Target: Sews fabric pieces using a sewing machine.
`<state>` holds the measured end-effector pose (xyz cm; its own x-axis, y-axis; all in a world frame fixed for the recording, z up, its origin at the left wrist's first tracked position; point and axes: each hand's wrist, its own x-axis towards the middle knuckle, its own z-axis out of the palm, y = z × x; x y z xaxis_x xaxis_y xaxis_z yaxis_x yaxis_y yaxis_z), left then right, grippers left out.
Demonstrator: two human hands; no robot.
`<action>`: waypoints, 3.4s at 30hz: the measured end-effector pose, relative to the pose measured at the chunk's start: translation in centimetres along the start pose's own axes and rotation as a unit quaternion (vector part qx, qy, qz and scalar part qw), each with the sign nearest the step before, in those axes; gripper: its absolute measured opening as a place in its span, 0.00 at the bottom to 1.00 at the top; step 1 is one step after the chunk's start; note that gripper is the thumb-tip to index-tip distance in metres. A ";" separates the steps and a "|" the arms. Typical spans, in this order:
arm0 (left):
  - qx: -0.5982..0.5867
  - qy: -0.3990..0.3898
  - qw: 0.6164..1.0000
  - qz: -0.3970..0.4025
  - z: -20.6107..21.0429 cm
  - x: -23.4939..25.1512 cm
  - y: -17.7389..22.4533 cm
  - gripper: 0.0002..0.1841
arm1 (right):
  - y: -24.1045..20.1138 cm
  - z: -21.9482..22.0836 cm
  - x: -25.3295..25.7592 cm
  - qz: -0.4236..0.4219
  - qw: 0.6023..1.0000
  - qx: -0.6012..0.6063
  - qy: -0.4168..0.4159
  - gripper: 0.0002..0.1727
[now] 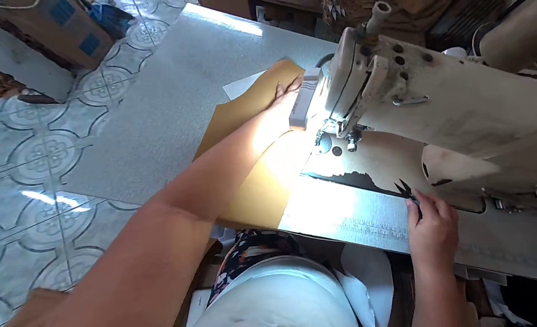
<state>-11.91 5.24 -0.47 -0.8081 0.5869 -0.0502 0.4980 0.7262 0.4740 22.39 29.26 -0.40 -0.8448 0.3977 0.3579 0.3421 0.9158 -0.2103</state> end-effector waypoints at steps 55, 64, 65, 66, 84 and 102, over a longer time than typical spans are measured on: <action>0.054 0.013 0.984 0.170 3.0 -19.2 3.8 0.29 | -11.9 -4.1 -1.1 -0.053 0.998 0.038 -0.014 0.18; 0.105 0.009 0.984 0.143 1.8 -19.9 1.7 0.29 | -13.8 4.5 1.0 -0.184 0.979 0.082 -0.027 0.17; 0.105 0.020 0.984 0.139 1.5 -19.9 1.8 0.28 | -14.0 4.7 0.9 -0.179 0.980 0.078 -0.024 0.17; 0.093 0.053 0.984 0.140 1.5 -19.9 2.4 0.25 | -14.2 4.7 0.7 -0.175 0.981 0.077 -0.024 0.17; 0.148 -0.006 0.988 0.034 4.5 -18.0 7.6 0.33 | -14.6 1.9 6.1 -0.236 0.941 0.221 -0.096 0.12; -0.015 0.051 0.999 -0.001 2.9 -19.9 8.9 0.09 | -13.0 4.3 11.4 -0.415 0.866 0.197 -0.197 0.13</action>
<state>9.53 1.00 2.20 -0.8375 0.5450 0.0383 0.4880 0.7147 0.5010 6.53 21.67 2.54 -0.8340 -0.5094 0.2119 -0.5514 0.7563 -0.3520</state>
